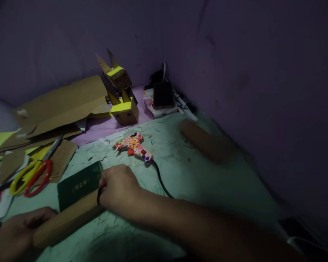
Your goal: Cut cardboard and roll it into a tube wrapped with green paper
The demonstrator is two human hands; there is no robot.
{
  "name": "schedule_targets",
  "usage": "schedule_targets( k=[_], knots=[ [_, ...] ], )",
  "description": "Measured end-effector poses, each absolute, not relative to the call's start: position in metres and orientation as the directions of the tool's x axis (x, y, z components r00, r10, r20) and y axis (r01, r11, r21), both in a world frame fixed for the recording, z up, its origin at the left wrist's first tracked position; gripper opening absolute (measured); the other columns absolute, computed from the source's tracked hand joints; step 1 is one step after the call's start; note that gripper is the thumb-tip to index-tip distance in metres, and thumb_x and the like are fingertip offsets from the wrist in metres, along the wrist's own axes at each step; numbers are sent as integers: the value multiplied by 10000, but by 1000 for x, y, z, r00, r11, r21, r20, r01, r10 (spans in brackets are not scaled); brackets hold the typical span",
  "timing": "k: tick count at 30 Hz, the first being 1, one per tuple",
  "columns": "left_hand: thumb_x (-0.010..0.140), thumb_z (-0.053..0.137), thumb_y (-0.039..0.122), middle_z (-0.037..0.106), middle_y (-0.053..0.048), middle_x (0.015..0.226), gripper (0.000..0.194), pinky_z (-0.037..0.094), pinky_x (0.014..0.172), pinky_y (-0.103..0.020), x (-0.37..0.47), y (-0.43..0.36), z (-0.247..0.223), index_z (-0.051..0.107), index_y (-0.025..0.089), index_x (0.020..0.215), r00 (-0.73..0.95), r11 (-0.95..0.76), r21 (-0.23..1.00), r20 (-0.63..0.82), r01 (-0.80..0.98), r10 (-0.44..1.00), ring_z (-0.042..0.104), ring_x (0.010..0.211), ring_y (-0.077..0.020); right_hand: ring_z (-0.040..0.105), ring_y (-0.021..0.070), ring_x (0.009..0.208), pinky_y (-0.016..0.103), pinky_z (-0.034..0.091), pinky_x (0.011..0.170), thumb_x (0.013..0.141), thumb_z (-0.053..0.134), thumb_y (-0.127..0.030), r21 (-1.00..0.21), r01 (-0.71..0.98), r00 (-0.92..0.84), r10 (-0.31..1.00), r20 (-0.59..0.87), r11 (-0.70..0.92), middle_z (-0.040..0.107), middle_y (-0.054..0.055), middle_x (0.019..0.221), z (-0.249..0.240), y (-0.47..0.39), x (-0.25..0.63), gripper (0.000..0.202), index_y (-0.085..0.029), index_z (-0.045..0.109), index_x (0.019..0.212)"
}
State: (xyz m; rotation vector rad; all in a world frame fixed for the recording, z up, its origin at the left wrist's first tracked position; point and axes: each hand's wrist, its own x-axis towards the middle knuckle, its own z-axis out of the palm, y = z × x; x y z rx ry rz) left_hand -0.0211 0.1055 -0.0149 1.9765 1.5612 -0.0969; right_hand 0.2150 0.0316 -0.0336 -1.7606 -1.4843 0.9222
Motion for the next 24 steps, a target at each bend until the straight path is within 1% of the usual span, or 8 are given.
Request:
schedule_targets(
  k=[2,7,10,13,16,19,22,24],
  knots=[
    [502,404,370,587,11,466,287,347,462,-216,-17,108,-9,615,176,499,297,-89,433,-440,897,848,514,487,-162,644,136,647,185,413,523,667,617,-113,-844,516,84,989,-121,-147,733,16,718,-34,33,218,190,-187,739,792],
    [465,384,349,591,24,482,320,344,485,-208,-15,107,-6,629,164,554,268,-96,386,-421,917,866,505,505,-154,629,132,632,198,407,537,635,652,-97,-839,538,-2,995,-95,-79,729,4,709,-33,41,227,206,-198,752,783],
    [472,382,348,577,27,473,299,321,482,-203,-16,105,-6,603,160,547,286,-120,373,-429,920,857,488,499,-146,615,149,618,216,401,519,635,649,-126,-808,585,-3,996,-90,-71,718,20,695,-30,41,228,183,-194,744,776],
    [487,384,324,550,39,467,266,297,480,-189,-15,106,-5,578,154,548,316,-139,391,-438,910,842,467,496,-128,623,183,655,237,406,524,631,645,-156,-758,651,-6,998,-68,-48,713,29,710,-26,38,227,179,-212,729,778],
    [495,387,324,546,39,468,243,298,483,-188,-15,108,-4,558,156,534,342,-143,417,-453,898,823,463,497,-126,641,231,693,275,426,545,663,633,-195,-693,721,-8,999,-43,-24,713,68,736,-23,36,227,150,-196,718,787],
    [512,386,337,557,36,470,243,306,485,-193,-15,109,-5,551,160,536,327,-123,413,-472,903,818,471,508,-134,658,263,706,301,436,547,698,629,-228,-643,766,-11,1000,-21,-5,718,110,764,-22,35,226,142,-169,716,794],
    [508,392,342,541,46,462,244,293,477,-188,-14,109,-4,551,159,531,303,-103,397,-483,912,821,454,506,-127,664,258,709,291,423,528,695,656,-222,-625,780,-30,1000,7,28,723,115,789,-19,34,226,132,-158,720,791],
    [505,395,342,532,52,457,248,285,476,-187,-13,108,-3,560,159,531,298,-100,395,-479,913,826,445,502,-122,657,233,687,276,407,514,676,684,-190,-628,776,-31,999,40,50,719,86,751,-11,29,233,86,-160,717,750]
  ],
)
